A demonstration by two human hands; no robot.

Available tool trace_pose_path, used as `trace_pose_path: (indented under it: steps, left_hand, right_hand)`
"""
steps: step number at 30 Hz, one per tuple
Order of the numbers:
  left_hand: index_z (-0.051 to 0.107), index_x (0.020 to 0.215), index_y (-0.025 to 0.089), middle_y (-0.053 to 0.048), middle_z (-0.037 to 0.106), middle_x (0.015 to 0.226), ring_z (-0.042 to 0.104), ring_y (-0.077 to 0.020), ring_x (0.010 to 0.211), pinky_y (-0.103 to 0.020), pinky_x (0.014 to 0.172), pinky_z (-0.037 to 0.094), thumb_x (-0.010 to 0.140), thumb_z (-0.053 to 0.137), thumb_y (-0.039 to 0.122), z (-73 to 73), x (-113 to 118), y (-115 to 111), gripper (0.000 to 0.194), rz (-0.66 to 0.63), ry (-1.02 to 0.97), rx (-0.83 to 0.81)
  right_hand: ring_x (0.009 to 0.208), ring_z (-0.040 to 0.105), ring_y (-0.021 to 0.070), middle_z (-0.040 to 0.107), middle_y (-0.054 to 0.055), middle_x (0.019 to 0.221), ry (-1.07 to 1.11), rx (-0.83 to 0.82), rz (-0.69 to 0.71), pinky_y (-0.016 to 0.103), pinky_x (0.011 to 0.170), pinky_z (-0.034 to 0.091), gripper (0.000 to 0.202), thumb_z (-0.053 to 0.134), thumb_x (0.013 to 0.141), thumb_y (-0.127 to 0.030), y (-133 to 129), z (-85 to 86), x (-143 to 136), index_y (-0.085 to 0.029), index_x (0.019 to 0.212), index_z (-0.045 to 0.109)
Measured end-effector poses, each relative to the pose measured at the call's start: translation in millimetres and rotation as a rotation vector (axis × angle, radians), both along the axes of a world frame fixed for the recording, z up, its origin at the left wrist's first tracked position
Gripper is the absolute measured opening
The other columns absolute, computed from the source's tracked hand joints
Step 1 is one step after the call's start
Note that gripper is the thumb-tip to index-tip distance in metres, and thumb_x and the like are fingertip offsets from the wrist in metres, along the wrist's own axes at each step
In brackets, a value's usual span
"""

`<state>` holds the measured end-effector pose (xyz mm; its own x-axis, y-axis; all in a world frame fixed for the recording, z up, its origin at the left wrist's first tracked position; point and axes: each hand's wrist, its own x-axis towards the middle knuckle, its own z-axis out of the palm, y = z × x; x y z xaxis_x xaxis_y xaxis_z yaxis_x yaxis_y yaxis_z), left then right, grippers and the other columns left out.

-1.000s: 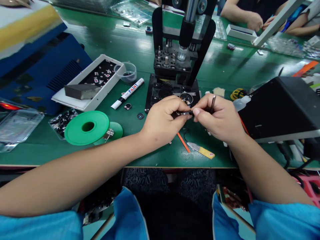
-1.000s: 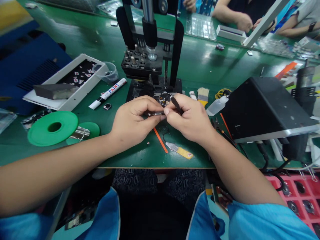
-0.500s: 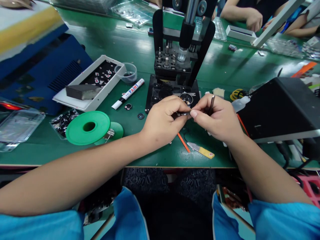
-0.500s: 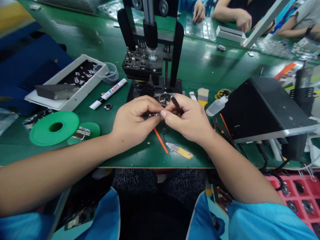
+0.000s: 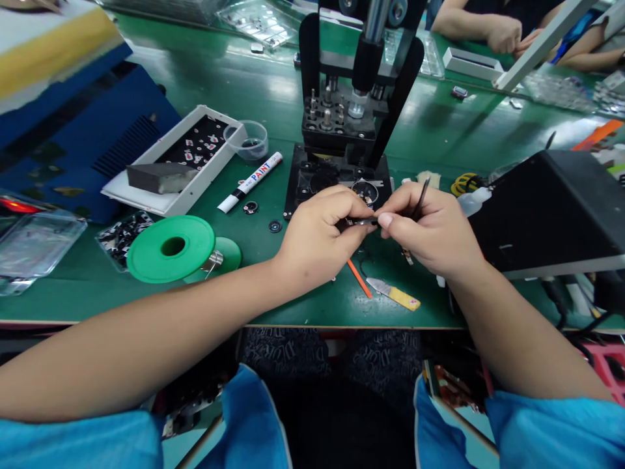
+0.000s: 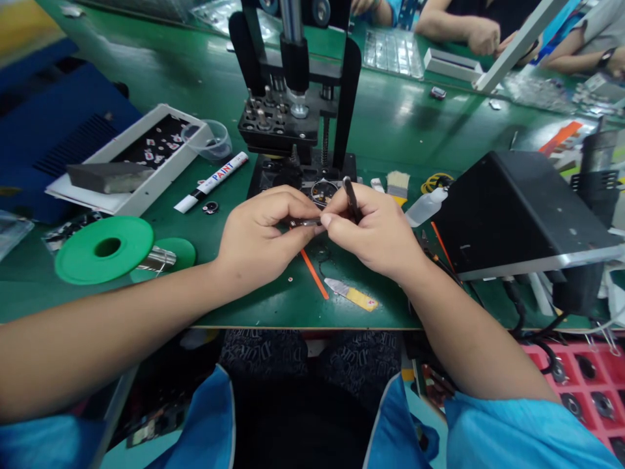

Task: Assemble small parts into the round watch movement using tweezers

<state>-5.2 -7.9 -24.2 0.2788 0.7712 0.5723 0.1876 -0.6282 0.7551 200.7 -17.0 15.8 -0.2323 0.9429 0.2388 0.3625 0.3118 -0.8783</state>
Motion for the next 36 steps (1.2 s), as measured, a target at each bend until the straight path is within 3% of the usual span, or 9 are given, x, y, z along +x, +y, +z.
trace_pose_path:
  steps: [6, 12, 26, 33, 36]
  left_hand:
    - [0.077, 0.089, 0.023, -0.001, 0.081, 0.093, 0.076, -0.0192, 0.091, -0.037, 0.089, 0.063, 0.091, 0.073, 0.005, -0.3, 0.1, -0.4, 0.018, 0.008, 0.006, -0.003]
    - [0.076, 0.086, 0.023, -0.001, 0.081, 0.091, 0.077, -0.0209, 0.092, -0.039, 0.088, 0.063, 0.091, 0.078, 0.008, 0.5, 0.7, -0.4, 0.016, 0.019, -0.01, -0.031]
    - [0.078, 0.088, 0.022, -0.001, 0.081, 0.093, 0.077, -0.0193, 0.092, -0.037, 0.089, 0.064, 0.091, 0.074, 0.003, 1.0, -0.2, -0.9, 0.02, 0.001, -0.006, -0.004]
    - [0.077, 0.086, 0.021, -0.001, 0.081, 0.091, 0.077, -0.0196, 0.09, -0.036, 0.086, 0.063, 0.091, 0.079, 0.007, -0.4, -0.2, 0.2, 0.014, 0.012, -0.025, -0.022]
    - [0.078, 0.088, 0.021, -0.001, 0.082, 0.093, 0.078, -0.0196, 0.092, -0.036, 0.088, 0.063, 0.09, 0.077, 0.004, -0.4, -0.8, 0.5, 0.017, 0.005, -0.02, 0.005]
  right_hand:
    - [0.066, 0.056, 0.0157, 0.068, -0.002, 0.071, 0.021, -0.057, 0.005, 0.032, 0.06, 0.042, 0.019, 0.087, 0.083, -0.037, 0.5, -1.8, 1.4, -0.024, 0.081, 0.073]
    - [0.07, 0.059, 0.0164, 0.071, -0.001, 0.073, 0.011, -0.017, -0.008, 0.033, 0.065, 0.044, 0.012, 0.082, 0.087, -0.03, 1.3, -2.1, 2.3, -0.023, 0.08, 0.075]
    - [0.068, 0.058, 0.0162, 0.071, -0.001, 0.073, 0.034, -0.06, -0.012, 0.033, 0.063, 0.042, 0.016, 0.087, 0.084, -0.033, 0.3, -2.5, 2.5, -0.023, 0.079, 0.076]
    - [0.071, 0.062, 0.0168, 0.073, -0.002, 0.074, 0.04, -0.041, -0.004, 0.034, 0.068, 0.046, 0.005, 0.081, 0.086, -0.026, 0.5, -1.3, 3.4, -0.024, 0.082, 0.078]
    - [0.069, 0.06, 0.0169, 0.072, -0.001, 0.073, 0.051, -0.047, 0.003, 0.034, 0.065, 0.044, 0.013, 0.086, 0.086, -0.031, 0.4, -1.5, 3.2, -0.024, 0.081, 0.077]
